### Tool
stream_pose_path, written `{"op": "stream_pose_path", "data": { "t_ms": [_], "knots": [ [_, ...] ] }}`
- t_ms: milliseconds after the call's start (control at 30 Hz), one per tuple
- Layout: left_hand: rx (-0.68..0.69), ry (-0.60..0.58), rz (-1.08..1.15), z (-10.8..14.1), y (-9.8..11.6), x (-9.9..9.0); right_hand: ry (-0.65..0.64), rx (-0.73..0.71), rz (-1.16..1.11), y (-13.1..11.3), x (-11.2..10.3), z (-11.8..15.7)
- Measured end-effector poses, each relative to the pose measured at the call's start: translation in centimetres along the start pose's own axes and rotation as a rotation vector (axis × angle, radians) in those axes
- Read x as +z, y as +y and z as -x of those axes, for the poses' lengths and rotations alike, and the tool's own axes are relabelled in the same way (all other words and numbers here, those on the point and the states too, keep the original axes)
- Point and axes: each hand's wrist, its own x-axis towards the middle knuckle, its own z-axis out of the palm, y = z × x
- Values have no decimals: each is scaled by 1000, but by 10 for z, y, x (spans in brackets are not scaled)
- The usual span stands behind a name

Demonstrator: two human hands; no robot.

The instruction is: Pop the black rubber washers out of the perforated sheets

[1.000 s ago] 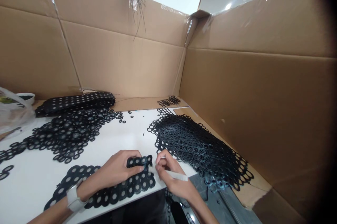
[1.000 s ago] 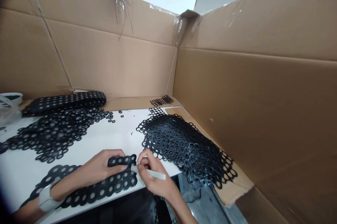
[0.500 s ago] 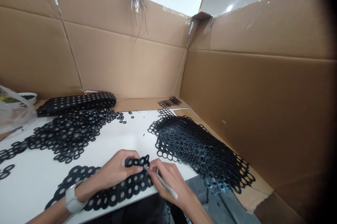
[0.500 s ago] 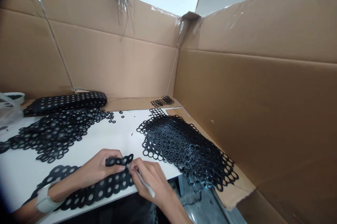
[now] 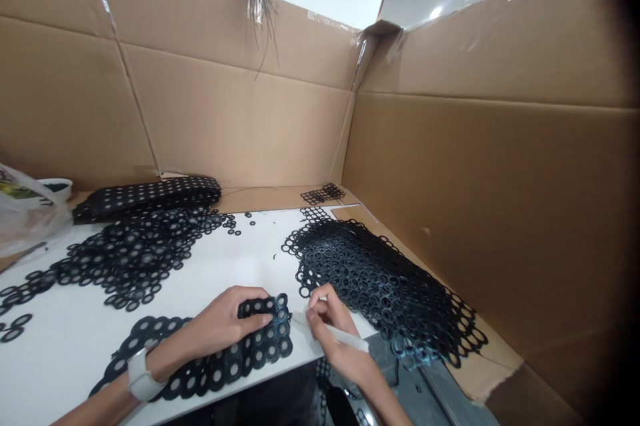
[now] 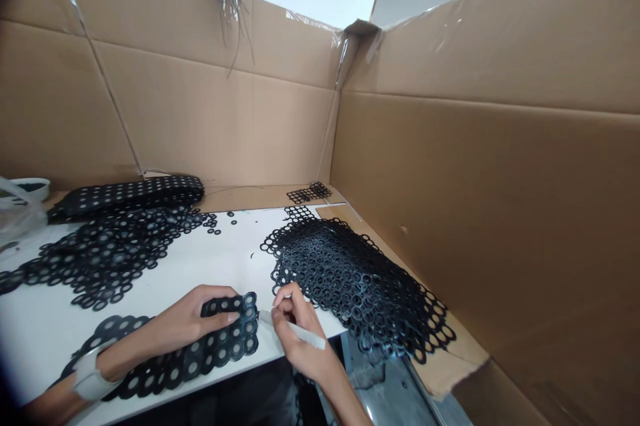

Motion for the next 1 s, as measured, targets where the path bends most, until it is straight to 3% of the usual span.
{"op": "stream_pose_path", "data": {
  "t_ms": [367,600,667,833,900,1000],
  "knots": [
    [7,83,-89,-8,-5,10,-60,-40,27,-2,-1,0],
    [16,138,-115,-4,-14,16,-142,-129,459,1,11,-5],
    [26,134,-94,-4,-15,15,-119,-97,377,2,9,-5],
    [13,127,-34,-3,-11,11,36,59,-116,5,-8,-1],
    [15,113,-24,-2,-8,11,90,48,-140,3,-8,-1],
    [62,86,-10,-1,-3,13,52,60,-79,-5,6,-3]
  ]
}}
